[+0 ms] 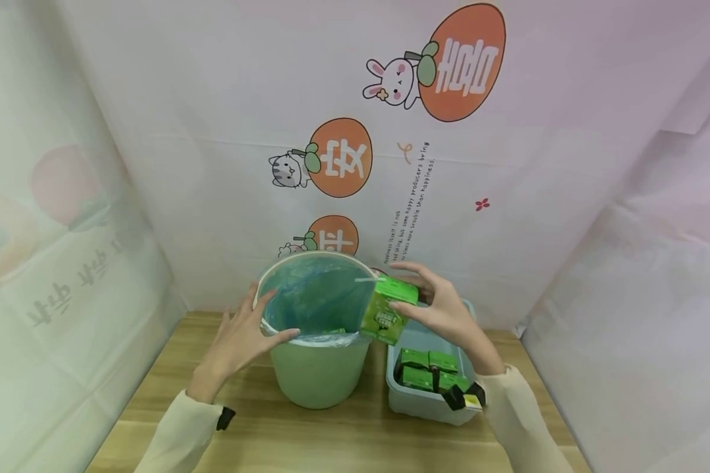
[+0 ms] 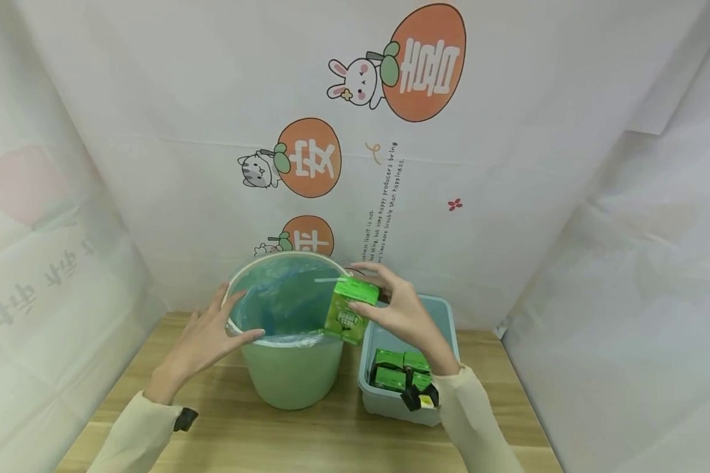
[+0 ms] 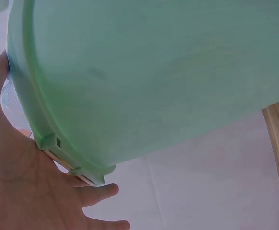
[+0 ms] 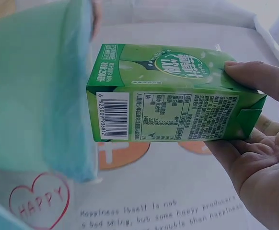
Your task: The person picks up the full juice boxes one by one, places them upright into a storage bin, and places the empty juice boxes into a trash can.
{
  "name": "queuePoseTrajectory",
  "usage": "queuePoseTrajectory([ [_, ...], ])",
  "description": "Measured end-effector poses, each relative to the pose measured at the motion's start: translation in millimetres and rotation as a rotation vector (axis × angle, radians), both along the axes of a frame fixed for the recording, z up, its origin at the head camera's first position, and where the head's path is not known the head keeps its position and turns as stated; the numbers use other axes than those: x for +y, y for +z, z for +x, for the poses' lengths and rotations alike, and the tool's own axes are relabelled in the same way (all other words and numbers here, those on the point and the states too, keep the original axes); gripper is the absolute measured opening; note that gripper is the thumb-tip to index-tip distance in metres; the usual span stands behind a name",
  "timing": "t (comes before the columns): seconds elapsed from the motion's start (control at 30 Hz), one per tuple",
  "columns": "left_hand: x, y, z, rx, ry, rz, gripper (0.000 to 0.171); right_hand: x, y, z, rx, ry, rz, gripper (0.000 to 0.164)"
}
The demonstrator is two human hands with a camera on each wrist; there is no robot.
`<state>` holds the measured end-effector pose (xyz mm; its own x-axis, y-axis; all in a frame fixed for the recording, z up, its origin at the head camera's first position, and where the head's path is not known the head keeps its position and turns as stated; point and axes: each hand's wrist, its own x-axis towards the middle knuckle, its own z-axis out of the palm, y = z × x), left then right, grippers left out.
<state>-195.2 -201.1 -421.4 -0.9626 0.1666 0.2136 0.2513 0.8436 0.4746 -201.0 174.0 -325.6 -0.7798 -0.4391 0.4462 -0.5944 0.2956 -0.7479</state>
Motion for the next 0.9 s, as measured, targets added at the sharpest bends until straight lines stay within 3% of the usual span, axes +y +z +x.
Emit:
queuePoseTrajectory([
  [0.2, 0, 1.1, 0.2, 0.004, 0.007, -0.002, 0.104, -30, 20.0, -25.3, -0.03, 0.061, -0.001, 0.061],
  [0.4, 3, -0.2, -1.7, -0.005, 0.013, -0.003, 0.105, -58, 28.7, -43.7, -0.04, 0.09, 0.041, 0.063],
  [0.53, 8, -1.9, -3.6, -0.014, -0.002, 0.002, 0.105, -67, 28.3, -51.4, -0.035, 0.111, 0.034, 0.065],
  [0.7, 12, -3.5, -5.2, -0.016, -0.01, 0.006, 0.105, -68, 22.4, -57.7, -0.086, 0.172, 0.036, 0.084],
  [0.9, 14, -2.0, -6.2, -0.008, -0.021, 0.011, 0.104, -60, 17.3, -57.5, -0.114, 0.151, 0.035, 0.091],
])
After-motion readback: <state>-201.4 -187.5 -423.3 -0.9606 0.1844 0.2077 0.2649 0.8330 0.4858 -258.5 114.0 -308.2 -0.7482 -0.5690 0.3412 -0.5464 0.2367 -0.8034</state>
